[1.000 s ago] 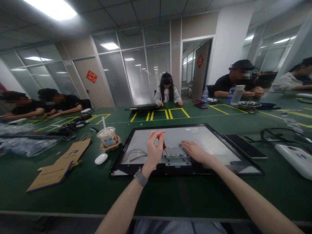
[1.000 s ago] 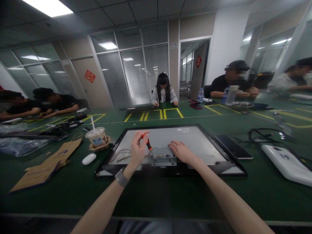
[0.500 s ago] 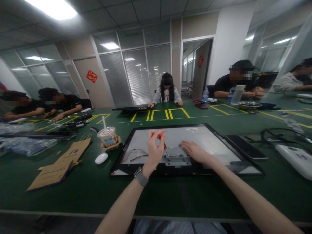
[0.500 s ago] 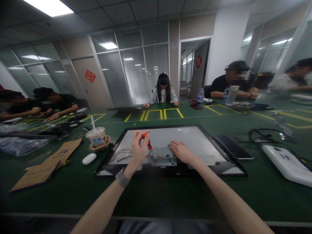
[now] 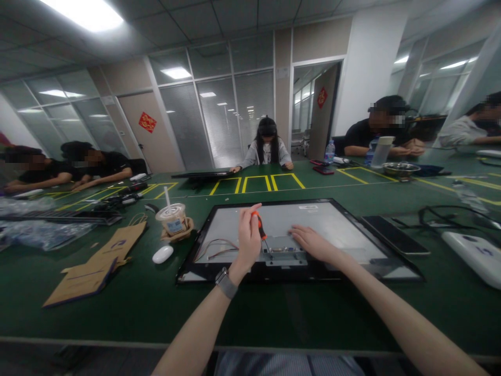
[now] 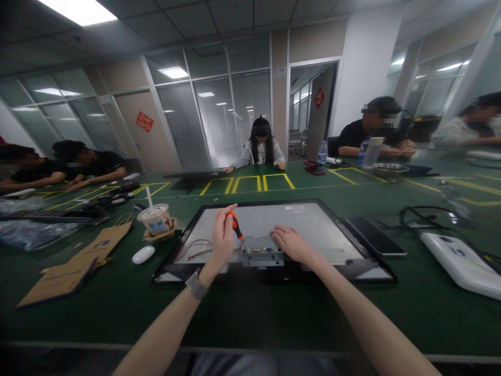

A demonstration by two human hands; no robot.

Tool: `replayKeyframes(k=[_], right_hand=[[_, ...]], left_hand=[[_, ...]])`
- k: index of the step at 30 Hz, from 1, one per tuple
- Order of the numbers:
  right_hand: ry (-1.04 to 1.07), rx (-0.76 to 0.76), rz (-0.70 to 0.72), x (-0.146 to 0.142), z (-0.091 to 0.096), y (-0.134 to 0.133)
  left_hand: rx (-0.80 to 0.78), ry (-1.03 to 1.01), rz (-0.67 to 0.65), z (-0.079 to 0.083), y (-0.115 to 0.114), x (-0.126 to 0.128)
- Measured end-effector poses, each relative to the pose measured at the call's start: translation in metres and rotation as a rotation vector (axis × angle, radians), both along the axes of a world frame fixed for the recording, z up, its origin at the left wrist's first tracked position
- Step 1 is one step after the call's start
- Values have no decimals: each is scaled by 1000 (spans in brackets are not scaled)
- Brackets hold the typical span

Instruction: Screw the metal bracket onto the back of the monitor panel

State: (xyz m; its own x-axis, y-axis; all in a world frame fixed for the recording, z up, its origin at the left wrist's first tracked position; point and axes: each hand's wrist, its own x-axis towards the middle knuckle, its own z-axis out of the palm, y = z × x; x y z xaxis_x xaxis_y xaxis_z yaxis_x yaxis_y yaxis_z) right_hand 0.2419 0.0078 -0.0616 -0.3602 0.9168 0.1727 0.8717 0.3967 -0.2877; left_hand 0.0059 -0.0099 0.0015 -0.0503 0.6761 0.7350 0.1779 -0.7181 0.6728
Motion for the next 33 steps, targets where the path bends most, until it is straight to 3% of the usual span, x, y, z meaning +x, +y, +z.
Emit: replayKeyframes(k=[5,9,13,18,20,27,33], right_hand=[[-18,11,14,0,-1,0],[16,17,1,0,0,-1],[14,11,-8,-1,1,-1],[4,-9,2,-1,1,0],[6,-13,-5,0,1,0],[32,5,-4,-1,3,-3],[-6,-1,9,-2,6,-3]], left_hand=[[-46,-91,-138,-2,1,1],[1,-82,-46,2,1,1],[-105,-183,-7,3,7,-1],[-260,-327,-188,-1,15,-3],[-230,-309,-210,1,13,-2],[-88,-123,-92,10,1,1],[-175,-162,-261,8,7,-2]])
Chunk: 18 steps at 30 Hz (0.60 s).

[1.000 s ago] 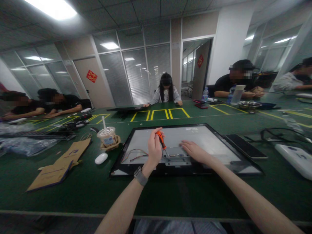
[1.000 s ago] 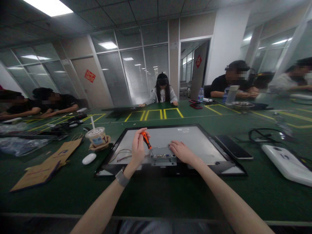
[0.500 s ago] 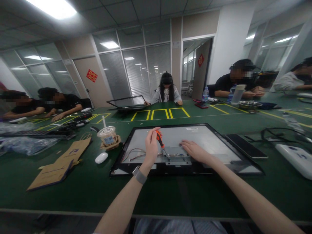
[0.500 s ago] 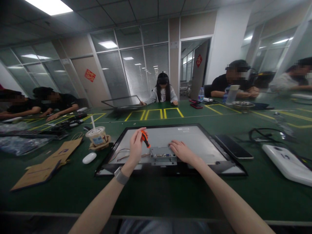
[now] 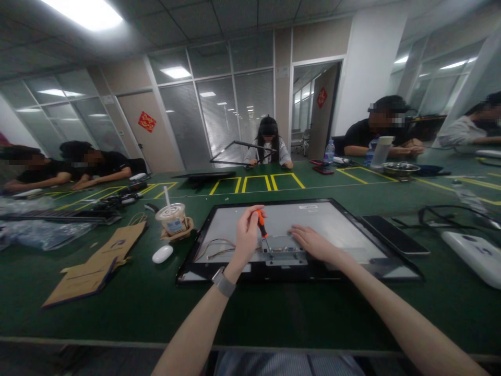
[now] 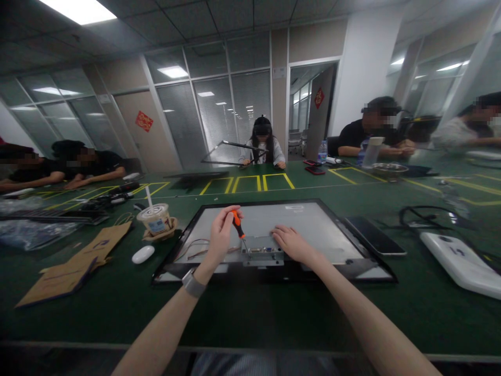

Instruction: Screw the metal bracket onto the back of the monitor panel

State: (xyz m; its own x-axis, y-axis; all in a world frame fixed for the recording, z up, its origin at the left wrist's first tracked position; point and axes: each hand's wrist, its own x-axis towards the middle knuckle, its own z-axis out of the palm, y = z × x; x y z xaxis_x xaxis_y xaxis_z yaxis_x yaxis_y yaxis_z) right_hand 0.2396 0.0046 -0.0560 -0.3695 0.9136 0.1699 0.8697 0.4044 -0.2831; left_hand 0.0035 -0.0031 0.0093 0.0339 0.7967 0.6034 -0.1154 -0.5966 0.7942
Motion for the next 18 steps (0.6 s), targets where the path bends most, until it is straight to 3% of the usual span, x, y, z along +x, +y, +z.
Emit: replayKeyframes(k=[2,8,14,18], right_hand=[[-1,-10,-6,0,1,0],[13,-24,-27,-1,2,-1],[-23,-9,3,0,-2,2],[-9,4,-2,1,-4,3]], left_hand=[[-8,-29,-32,1,0,1],[11,14,50,3,-1,2],[-131,-127,-127,-4,10,-1],[-111,-96,-71,-4,9,-1]])
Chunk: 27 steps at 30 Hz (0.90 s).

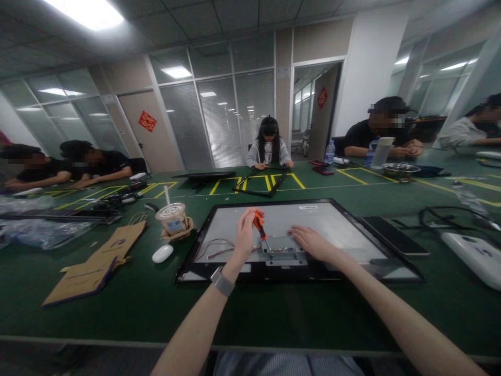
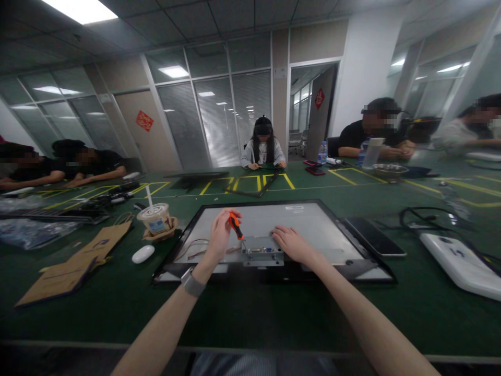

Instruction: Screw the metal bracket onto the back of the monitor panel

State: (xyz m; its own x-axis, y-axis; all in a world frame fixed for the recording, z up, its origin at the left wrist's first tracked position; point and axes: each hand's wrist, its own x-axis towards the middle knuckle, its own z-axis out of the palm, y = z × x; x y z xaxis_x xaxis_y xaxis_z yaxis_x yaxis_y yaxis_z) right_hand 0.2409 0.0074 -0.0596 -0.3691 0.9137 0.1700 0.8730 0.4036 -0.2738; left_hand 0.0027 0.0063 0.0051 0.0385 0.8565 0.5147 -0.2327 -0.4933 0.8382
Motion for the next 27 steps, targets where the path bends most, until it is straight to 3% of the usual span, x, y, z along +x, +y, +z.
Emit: replayKeyframes(k=[4,12,19,27], right_hand=[[16,-4,-21,0,1,-1],[-2,23,25,1,-3,2],[31,18,-14,0,-4,2],[-11,28,30,3,-6,3]], left_hand=[[49,124,133,3,-5,-1],[13,1,67,2,-1,0],[134,133,218,6,-6,0],[26,24,17,2,-2,1]])
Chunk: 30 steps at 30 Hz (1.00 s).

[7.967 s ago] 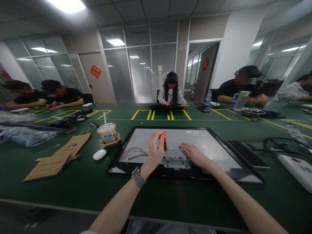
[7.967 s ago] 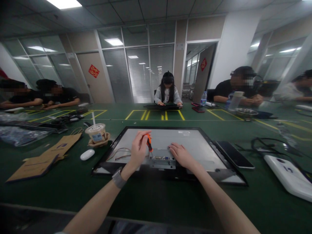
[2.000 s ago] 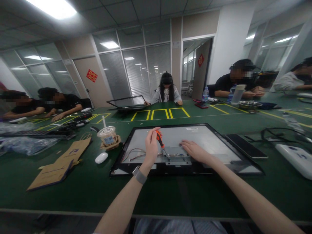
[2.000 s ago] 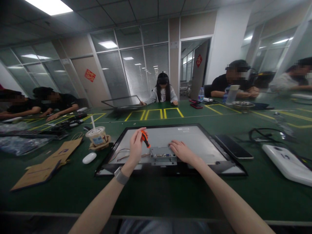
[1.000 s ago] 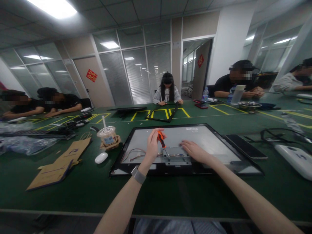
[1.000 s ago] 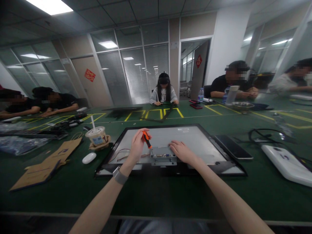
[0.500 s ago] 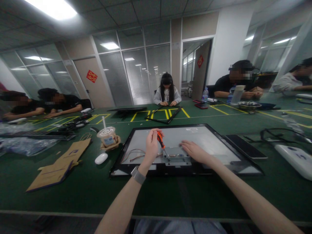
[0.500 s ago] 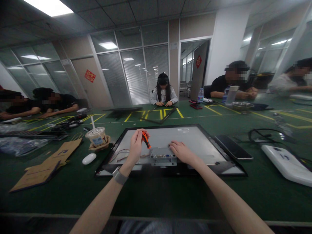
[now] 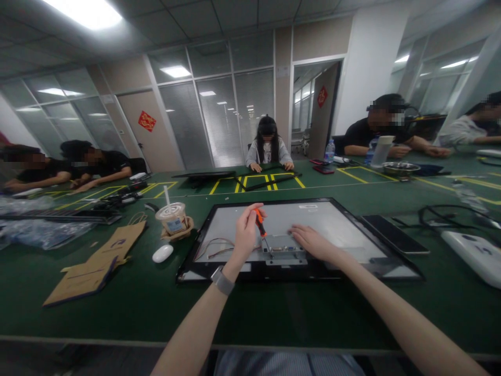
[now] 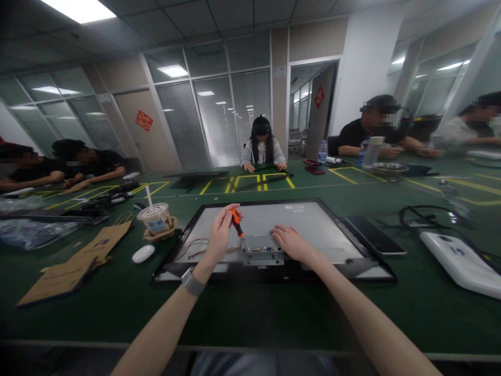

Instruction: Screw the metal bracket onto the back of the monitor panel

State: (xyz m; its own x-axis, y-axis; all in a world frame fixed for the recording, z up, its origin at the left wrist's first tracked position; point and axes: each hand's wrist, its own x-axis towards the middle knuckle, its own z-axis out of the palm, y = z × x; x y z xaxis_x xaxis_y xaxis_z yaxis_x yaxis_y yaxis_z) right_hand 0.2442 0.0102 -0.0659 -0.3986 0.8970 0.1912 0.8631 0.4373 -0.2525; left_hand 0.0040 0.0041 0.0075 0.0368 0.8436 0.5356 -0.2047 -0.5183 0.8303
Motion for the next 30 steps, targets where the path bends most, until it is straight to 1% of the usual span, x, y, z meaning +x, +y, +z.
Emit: replayKeyframes(k=[3,7,12,16,18,24,26,30], right_hand=[[-7,18,16,1,-2,1],[-7,11,8,-1,2,-2],[23,-35,-44,-5,10,-6],[11,-40,-51,-5,10,-5],[16,-33,-53,-4,9,-5],[40,-13,-31,-4,8,-4],[37,-11,-31,-4,8,-5],[33,-20,-38,-3,8,-5]], left_hand=[[-7,-20,-37,-1,1,1],[20,33,-19,1,-2,0],[60,101,44,2,-5,-1],[80,80,143,0,-3,0],[88,68,168,0,-3,0],[48,27,57,2,-7,-2],[45,48,60,4,-8,-2],[101,91,96,4,-8,-2]])
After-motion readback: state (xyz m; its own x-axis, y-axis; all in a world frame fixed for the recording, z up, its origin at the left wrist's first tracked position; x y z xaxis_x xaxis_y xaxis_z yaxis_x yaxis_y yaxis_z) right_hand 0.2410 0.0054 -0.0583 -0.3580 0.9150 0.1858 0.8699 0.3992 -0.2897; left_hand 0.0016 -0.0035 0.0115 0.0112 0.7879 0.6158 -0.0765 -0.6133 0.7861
